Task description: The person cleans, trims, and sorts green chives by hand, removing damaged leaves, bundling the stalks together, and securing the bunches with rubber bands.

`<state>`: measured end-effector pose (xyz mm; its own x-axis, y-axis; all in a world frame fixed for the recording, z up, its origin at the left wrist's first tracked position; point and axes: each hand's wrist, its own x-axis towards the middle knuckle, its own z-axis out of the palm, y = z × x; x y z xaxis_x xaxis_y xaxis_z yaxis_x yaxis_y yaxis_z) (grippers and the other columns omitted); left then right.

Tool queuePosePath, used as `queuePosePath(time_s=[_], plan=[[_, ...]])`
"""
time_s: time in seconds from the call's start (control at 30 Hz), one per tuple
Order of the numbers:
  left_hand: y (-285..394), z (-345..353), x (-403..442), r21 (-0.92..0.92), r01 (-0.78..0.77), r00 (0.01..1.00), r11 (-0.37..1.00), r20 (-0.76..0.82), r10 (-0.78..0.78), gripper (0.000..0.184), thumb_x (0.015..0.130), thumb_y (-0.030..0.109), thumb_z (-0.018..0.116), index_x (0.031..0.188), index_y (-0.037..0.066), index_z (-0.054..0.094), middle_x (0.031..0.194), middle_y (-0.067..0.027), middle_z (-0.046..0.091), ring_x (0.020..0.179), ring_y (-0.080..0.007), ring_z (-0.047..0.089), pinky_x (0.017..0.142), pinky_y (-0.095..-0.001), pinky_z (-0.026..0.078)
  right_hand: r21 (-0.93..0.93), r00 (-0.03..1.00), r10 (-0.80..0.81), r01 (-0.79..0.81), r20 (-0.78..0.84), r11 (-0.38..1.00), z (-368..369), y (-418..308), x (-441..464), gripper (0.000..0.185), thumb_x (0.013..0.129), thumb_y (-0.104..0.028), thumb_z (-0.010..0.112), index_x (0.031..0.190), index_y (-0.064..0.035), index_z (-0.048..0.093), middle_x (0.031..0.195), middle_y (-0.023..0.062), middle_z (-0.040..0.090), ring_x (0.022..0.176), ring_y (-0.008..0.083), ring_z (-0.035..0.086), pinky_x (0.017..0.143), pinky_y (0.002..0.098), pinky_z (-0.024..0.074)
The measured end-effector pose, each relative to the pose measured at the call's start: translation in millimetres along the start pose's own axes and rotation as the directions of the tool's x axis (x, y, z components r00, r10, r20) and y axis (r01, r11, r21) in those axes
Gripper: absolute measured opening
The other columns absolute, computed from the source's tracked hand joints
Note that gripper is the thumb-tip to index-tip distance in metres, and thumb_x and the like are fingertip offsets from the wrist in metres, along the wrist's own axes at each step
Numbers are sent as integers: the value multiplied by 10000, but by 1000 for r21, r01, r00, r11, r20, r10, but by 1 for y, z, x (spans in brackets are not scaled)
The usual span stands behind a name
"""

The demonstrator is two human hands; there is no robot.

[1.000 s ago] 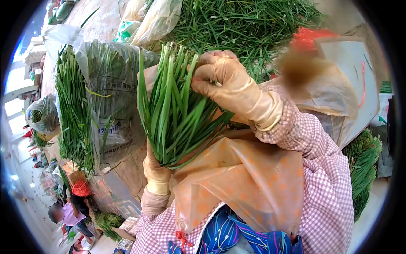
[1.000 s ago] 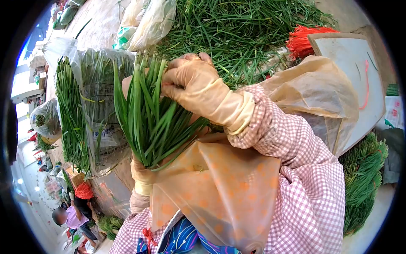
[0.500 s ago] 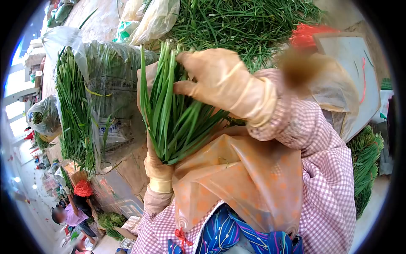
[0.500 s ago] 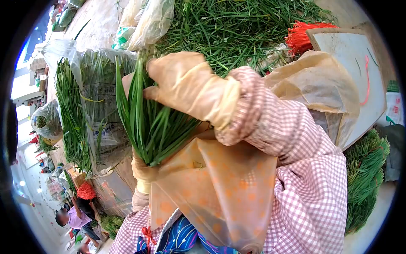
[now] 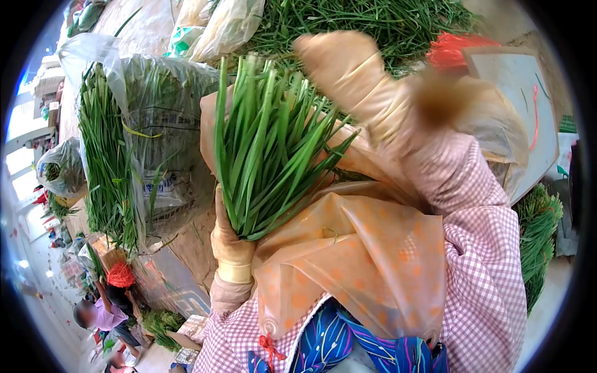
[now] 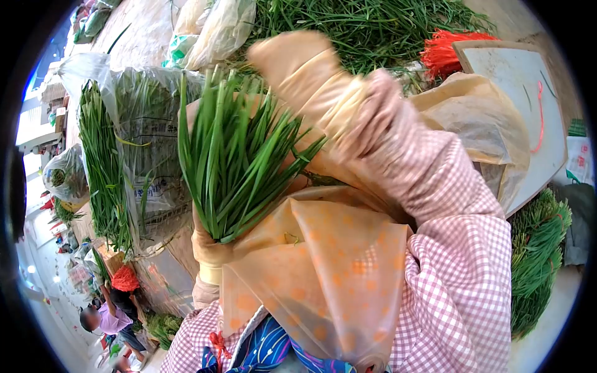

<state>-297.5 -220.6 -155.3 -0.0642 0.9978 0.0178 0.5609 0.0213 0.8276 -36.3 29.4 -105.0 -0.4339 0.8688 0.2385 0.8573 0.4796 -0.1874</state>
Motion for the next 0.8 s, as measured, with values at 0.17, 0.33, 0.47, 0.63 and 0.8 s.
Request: queuePosePath(time_s=[0.17,0.33,0.47,0.63,0.8], plan=[[-4,-2,-7,-60,120,993,991,11,-120,980,700,-10,781,1488,113,212,1276,-158,569,1105,-272,602,896,-383,511,371,950,202,-104,-237,923,-50,24,-11,136,886,-156,597,950,-66,677,888,143,680,784,275,659,691,348,538],[8,-1,4,94,-3,1000,996,-2,3,1008,689,45,799,1496,137,200,1188,-164,640,1022,-288,663,822,-358,542,180,986,-164,166,-28,970,-45,-25,-12,309,855,-315,651,1045,-71,659,977,76,663,953,271,627,867,407,480],[12,1,7,194,-29,999,981,-13,32,1021,680,56,807,1497,144,200,1185,-163,642,1013,-296,667,812,-360,544,98,969,-241,245,-54,965,-12,-35,8,219,840,-262,628,973,-89,650,968,67,644,972,251,608,876,410,458],[30,0,7,248,-18,1000,968,-15,23,1026,674,66,813,1496,152,204,1188,-165,640,1014,-312,665,810,-364,545,-88,980,-172,164,-98,983,5,5,32,81,764,-126,602,803,-104,670,695,56,645,645,253,645,677,398,515],[5,-1,2,182,-10,1000,983,-24,14,1056,651,68,839,1495,147,210,1198,-148,638,1010,-284,666,820,-352,547,17,886,-110,131,-450,991,-26,24,8,79,776,-151,601,799,-111,666,740,58,650,677,242,637,689,405,504]])
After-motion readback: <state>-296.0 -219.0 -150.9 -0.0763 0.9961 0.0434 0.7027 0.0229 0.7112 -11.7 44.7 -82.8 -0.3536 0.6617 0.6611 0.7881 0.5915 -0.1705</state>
